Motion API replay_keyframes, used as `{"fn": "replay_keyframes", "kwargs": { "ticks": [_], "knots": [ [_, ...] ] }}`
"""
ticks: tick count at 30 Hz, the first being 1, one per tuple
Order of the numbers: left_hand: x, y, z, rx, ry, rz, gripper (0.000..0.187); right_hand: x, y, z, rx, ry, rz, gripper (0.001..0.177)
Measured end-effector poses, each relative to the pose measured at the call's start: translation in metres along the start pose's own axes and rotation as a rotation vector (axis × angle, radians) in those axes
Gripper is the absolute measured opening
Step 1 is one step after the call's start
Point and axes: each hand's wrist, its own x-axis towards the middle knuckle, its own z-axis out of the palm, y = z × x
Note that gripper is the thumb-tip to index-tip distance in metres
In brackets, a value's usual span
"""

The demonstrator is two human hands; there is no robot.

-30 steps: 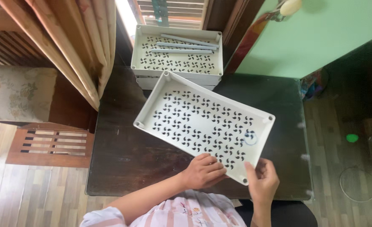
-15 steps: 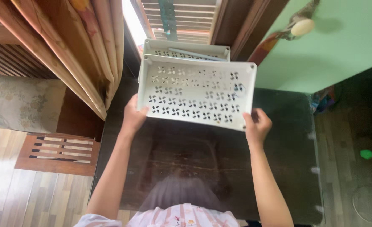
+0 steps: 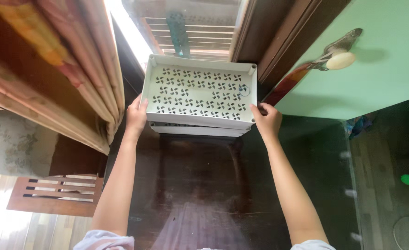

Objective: The person assembles a white plastic storage unit by inserting white rods into corner holes of perforated trays. They connect multiple trays with rods to form a stacked structure on a dark table.

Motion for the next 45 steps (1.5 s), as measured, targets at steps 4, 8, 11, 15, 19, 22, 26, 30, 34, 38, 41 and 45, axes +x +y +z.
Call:
{"fn": "replay_keyframes", "kwargs": {
  "ticks": [4, 8, 11, 15, 19, 22, 26, 30, 34, 38, 41, 45],
  "knots": [
    [-0.014, -0.004, 0.006, -0.197, 0.003, -0.136, 0.044, -0.01, 0.023, 0.012, 0.324, -0.094, 0.188, 0.039],
    [-0.038, 0.008, 0.009, -0.102, 0.038, -0.183, 0.05, -0.016, 0.036, 0.014, 0.426, -0.004, 0.193, 0.04],
    [-0.06, 0.013, 0.001, -0.08, -0.034, -0.145, 0.065, -0.021, 0.047, 0.018, 0.389, -0.021, 0.16, 0.048],
    [-0.049, 0.0, -0.009, -0.445, -0.077, -0.35, 0.093, -0.008, 0.07, 0.017, 0.951, -0.055, 0.534, 0.068],
    [-0.016, -0.045, -0.004, -0.663, -0.229, -0.407, 0.096, 0.006, 0.096, 0.037, 1.16, -0.156, 0.781, 0.054],
    [0.01, -0.082, 0.011, -0.872, -0.281, -0.543, 0.094, 0.02, 0.109, 0.055, 1.04, -0.254, 0.762, 0.045],
    [0.038, -0.115, 0.028, -1.153, -0.411, -0.463, 0.09, 0.029, 0.122, 0.062, 1.193, -0.315, 0.698, 0.042],
    [0.036, -0.13, 0.031, -1.187, -0.436, -0.549, 0.086, 0.01, 0.13, 0.078, 1.194, -0.229, 0.857, 0.039],
    [0.016, -0.118, 0.026, -1.085, -0.443, -0.682, 0.082, -0.021, 0.131, 0.086, 1.119, -0.258, 0.754, 0.034],
    [-0.048, -0.1, 0.01, -1.059, -0.461, -0.783, 0.078, -0.08, 0.141, 0.068, 1.057, -0.281, 0.783, 0.036],
    [-0.117, -0.078, 0.001, -1.099, -0.464, -0.874, 0.076, -0.136, 0.148, 0.043, 1.04, -0.28, 0.821, 0.036],
    [-0.217, -0.053, -0.015, -1.153, -0.414, -1.016, 0.072, -0.232, 0.15, 0.002, 1.038, -0.287, 0.889, 0.037]
  ]
}}
